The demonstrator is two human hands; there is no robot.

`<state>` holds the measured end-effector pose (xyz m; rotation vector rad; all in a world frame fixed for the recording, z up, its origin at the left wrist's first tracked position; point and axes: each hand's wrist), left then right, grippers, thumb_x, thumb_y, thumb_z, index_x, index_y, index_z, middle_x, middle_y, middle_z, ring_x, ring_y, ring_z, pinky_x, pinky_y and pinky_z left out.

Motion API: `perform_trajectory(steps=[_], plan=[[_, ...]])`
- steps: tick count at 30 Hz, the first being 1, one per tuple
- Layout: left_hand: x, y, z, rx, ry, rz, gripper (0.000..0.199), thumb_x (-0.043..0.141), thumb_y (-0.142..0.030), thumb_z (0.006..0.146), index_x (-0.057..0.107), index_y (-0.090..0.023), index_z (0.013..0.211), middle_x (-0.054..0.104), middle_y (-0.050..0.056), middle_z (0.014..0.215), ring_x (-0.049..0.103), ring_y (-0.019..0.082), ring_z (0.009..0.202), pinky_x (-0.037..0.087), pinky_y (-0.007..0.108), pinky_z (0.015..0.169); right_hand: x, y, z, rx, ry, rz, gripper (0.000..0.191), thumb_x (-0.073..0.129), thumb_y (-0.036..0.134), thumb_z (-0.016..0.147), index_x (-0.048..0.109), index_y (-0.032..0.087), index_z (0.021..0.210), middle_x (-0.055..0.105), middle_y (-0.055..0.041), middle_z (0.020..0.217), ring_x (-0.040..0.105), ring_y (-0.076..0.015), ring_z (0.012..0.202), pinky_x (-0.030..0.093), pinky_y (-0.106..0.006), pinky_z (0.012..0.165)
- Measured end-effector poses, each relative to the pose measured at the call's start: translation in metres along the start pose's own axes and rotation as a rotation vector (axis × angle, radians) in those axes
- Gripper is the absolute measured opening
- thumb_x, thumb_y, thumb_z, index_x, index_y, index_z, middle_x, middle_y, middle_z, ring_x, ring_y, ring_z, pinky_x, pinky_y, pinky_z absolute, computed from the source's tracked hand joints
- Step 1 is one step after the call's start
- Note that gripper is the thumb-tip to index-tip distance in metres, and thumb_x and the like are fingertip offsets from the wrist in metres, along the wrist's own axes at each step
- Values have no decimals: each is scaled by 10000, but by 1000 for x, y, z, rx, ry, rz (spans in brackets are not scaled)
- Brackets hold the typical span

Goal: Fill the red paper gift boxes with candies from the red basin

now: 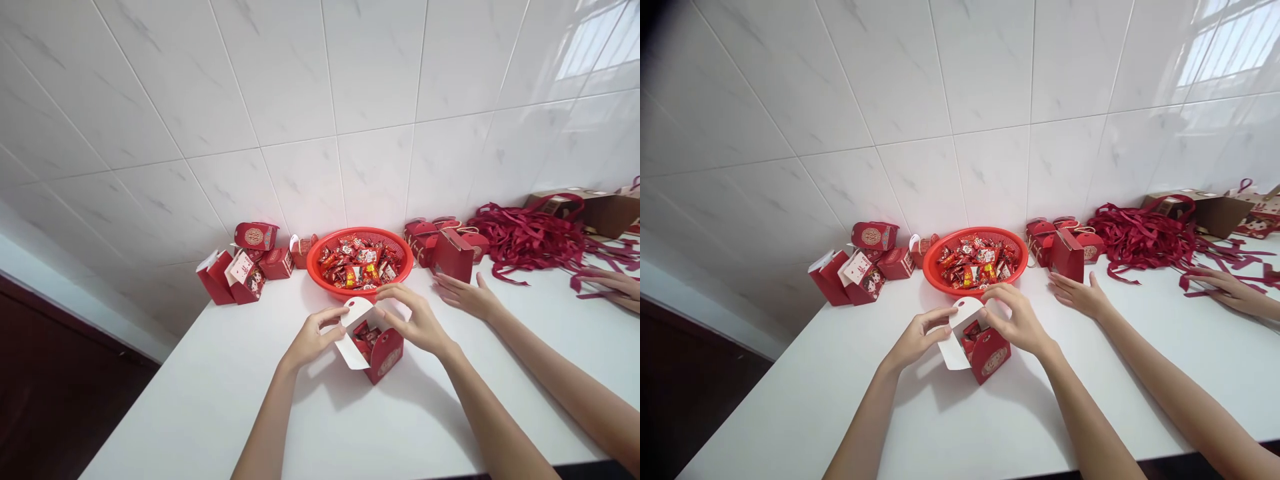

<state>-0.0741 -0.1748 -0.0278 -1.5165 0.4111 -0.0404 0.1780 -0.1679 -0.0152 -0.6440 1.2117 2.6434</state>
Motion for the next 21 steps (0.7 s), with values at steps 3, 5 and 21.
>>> perform_trajectory(steps=[3,5,21], plan=[[1,1,0,30,-3,10,461,746,-409,771,728,-182,1172,671,128,1290,628,314,1154,540,433,955,-15,-8,-3,50,148,59,547,732,516,810,593,266,1275,580,-105,1389,534,-308,1289,453,-466,1054],[1,1,0,89,-1,28,434,741,-400,780,734,-192,1161,689,119,1252,638,299,1134,520,432,986,-20,-12,-4,101,215,75,662,764,541,768,556,275,1337,563,-102,1417,527,-315,1300,450,-481,1065],[8,-2,-3,192,92,156,496,722,-487,787,716,-214,1201,596,115,1323,527,315,1286,425,412,1093,-2,-14,-5,21,166,-4,277,488,363,983,724,230,921,660,-101,1126,631,-262,1109,535,-394,894]])
Point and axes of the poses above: each hand's wrist, its own z-axis towards the middle knuckle, its own x-axis out of the palm, y = z × x
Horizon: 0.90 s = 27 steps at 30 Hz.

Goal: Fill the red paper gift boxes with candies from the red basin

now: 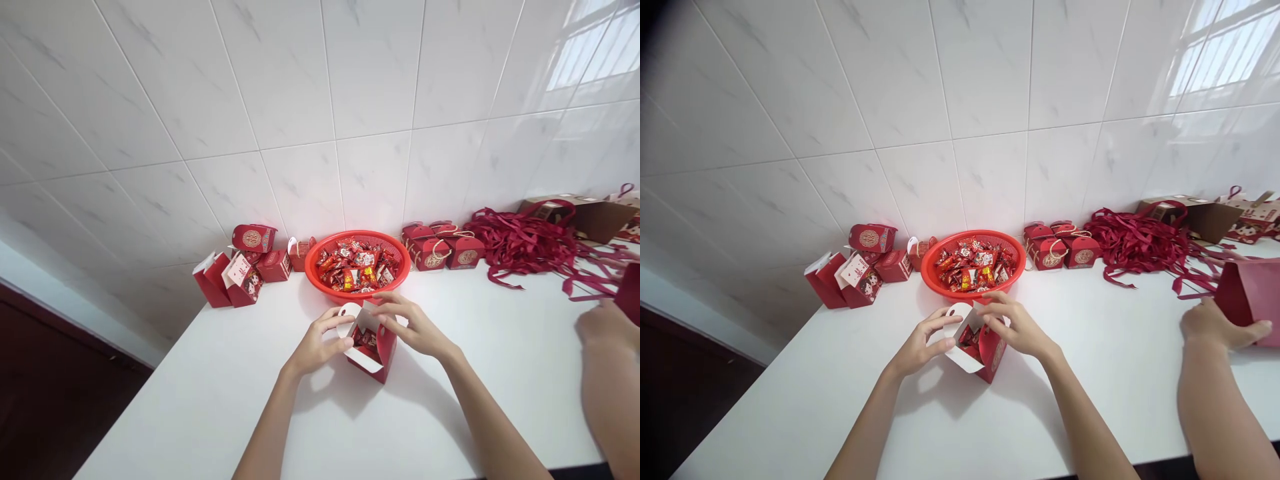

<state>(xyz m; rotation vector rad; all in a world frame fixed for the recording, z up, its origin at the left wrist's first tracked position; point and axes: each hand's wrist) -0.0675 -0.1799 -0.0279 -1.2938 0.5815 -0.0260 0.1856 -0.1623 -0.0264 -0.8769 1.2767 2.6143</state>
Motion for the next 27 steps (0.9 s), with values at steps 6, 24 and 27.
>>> perform_trajectory(steps=[6,24,27], plan=[[5,3,2,-56,-92,48,554,588,-587,868,692,-198,1248,575,126,1368,490,313,1329,386,420,1124,0,11,0,89,-13,76,465,579,507,921,488,198,585,669,-111,1081,637,-265,1015,529,-398,831],[31,14,7,8,-167,-26,737,753,-402,777,483,-208,1435,537,120,1444,503,290,1331,408,424,1120,-20,3,-6,94,201,215,432,734,505,802,668,202,1103,719,-74,1049,665,-240,977,527,-401,906],[32,13,7,68,-121,21,614,724,-439,809,577,-226,1366,525,117,1452,483,295,1349,390,446,1137,-17,-4,-6,90,154,215,453,753,460,792,650,202,1150,700,-94,1148,650,-252,1059,517,-413,940]])
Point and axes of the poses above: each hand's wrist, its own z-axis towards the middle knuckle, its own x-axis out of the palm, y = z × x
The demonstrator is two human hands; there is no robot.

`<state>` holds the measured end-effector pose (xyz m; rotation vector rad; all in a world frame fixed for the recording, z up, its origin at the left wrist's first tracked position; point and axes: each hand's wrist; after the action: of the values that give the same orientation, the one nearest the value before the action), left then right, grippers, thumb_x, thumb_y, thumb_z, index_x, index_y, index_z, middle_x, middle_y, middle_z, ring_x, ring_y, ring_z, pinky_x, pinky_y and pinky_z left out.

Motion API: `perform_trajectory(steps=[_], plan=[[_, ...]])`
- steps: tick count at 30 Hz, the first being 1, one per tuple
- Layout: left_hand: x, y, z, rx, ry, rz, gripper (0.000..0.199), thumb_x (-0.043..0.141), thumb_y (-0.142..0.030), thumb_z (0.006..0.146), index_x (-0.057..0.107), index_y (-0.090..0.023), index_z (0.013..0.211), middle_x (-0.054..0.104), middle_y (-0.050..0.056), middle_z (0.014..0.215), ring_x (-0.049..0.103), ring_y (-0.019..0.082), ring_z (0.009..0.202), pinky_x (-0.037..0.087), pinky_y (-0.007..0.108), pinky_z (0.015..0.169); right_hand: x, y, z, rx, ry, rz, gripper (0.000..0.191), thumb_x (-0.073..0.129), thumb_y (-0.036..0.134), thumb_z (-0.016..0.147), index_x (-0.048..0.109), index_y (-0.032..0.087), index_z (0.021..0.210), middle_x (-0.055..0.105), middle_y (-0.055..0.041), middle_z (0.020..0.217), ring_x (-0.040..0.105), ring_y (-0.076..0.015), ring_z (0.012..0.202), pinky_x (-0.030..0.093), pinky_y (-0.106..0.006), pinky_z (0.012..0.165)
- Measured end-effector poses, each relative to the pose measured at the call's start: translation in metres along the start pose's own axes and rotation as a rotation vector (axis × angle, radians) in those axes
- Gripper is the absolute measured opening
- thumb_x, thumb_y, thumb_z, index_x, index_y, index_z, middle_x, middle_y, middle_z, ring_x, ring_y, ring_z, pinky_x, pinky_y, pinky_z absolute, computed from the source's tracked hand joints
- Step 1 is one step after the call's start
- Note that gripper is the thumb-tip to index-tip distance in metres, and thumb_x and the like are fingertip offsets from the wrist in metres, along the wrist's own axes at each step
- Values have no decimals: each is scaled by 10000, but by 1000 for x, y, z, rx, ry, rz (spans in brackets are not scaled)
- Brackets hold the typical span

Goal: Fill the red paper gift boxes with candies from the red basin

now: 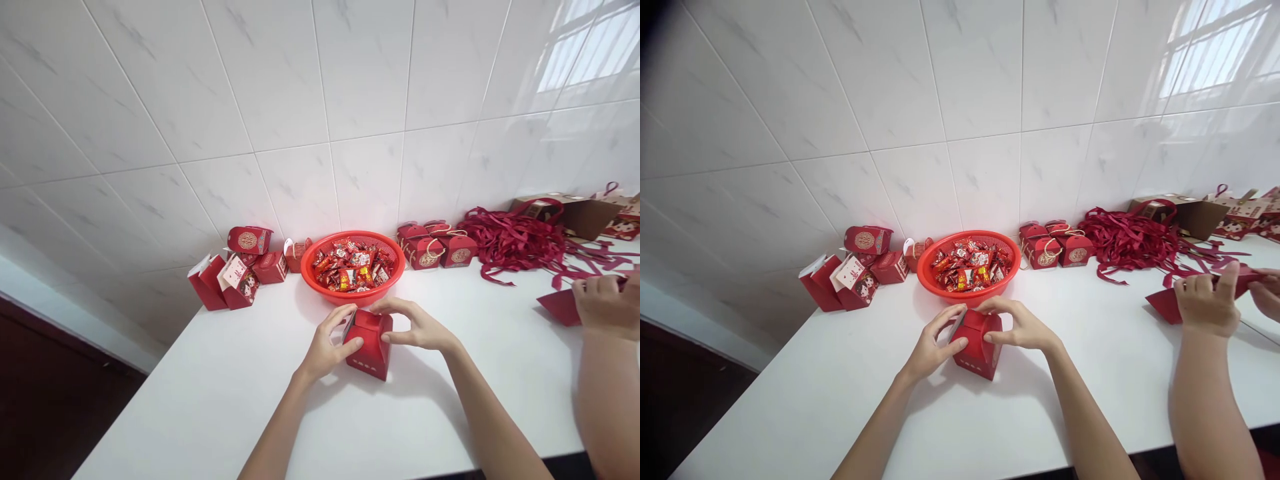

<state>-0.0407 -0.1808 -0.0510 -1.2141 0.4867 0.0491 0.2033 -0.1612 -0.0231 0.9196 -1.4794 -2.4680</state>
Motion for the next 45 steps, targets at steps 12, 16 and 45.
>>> perform_trajectory(steps=[12,16,45], plan=[[11,6,-4,-32,92,53,431,564,-385,913,651,-246,1312,317,65,1607,295,309,1475,228,476,1232,30,9,-2,135,-92,-341,409,659,458,869,604,210,1190,672,-118,1161,651,-276,1014,536,-441,864],[15,4,-3,5,78,44,443,570,-358,904,632,-245,1329,335,76,1601,329,299,1461,261,475,1220,57,15,-15,144,-152,-499,722,782,503,734,520,235,1351,546,-160,1386,544,-363,1235,498,-519,980],[9,11,-4,29,59,122,384,582,-455,907,689,-211,1183,512,141,1437,516,309,1311,434,475,1102,-83,-102,23,764,-857,-566,1069,690,501,692,181,59,1522,70,-352,1571,286,-520,1412,286,-559,1112]])
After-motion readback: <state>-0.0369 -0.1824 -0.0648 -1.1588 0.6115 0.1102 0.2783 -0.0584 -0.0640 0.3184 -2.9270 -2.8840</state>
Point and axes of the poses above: each hand's wrist, its own z-axis towards the middle knuckle, its own x-axis out of the palm, y = z × x
